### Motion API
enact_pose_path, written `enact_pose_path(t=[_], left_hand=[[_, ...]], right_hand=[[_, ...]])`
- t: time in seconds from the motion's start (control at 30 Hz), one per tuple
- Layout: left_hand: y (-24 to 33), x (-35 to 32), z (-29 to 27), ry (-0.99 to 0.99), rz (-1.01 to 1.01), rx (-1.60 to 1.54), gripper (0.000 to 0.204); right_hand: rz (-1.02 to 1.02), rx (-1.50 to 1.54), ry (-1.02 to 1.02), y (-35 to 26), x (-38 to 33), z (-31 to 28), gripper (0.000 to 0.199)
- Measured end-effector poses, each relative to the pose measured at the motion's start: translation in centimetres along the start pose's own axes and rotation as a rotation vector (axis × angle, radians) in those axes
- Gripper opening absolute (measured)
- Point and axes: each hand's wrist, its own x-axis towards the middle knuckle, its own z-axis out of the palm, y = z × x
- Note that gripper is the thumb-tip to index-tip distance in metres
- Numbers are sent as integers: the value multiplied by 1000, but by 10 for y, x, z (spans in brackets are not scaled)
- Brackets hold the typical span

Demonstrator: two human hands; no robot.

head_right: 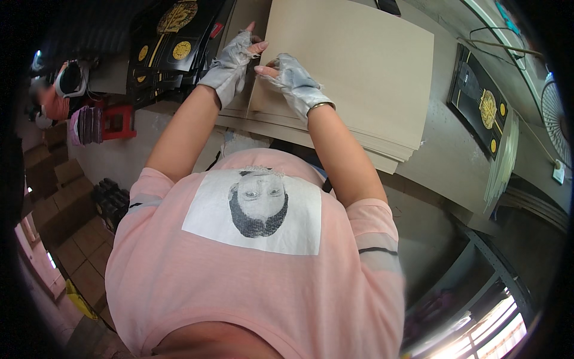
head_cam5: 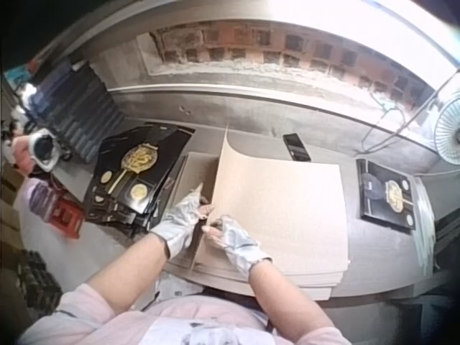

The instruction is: The person is assembling or organizing paper/cardboard packaging items with decorative prints.

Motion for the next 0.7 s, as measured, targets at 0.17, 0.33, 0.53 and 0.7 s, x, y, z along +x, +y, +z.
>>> enact_pose_path(t=[0.17,0.33,0.53,0.7], left_hand=[[-3,1,0,12,10,8,111],[-4,5,3,10,18,16,108],[-19,15,4,15,7,-23,103],[-36,22,-7,25,-14,-59,92]], right_hand=[[3,50,-28,6,4,-2,76],[22,23,-39,27,15,-6,74],[110,-5,-102,33,23,-8,61],[154,-59,-154,4,10,-13,65]])
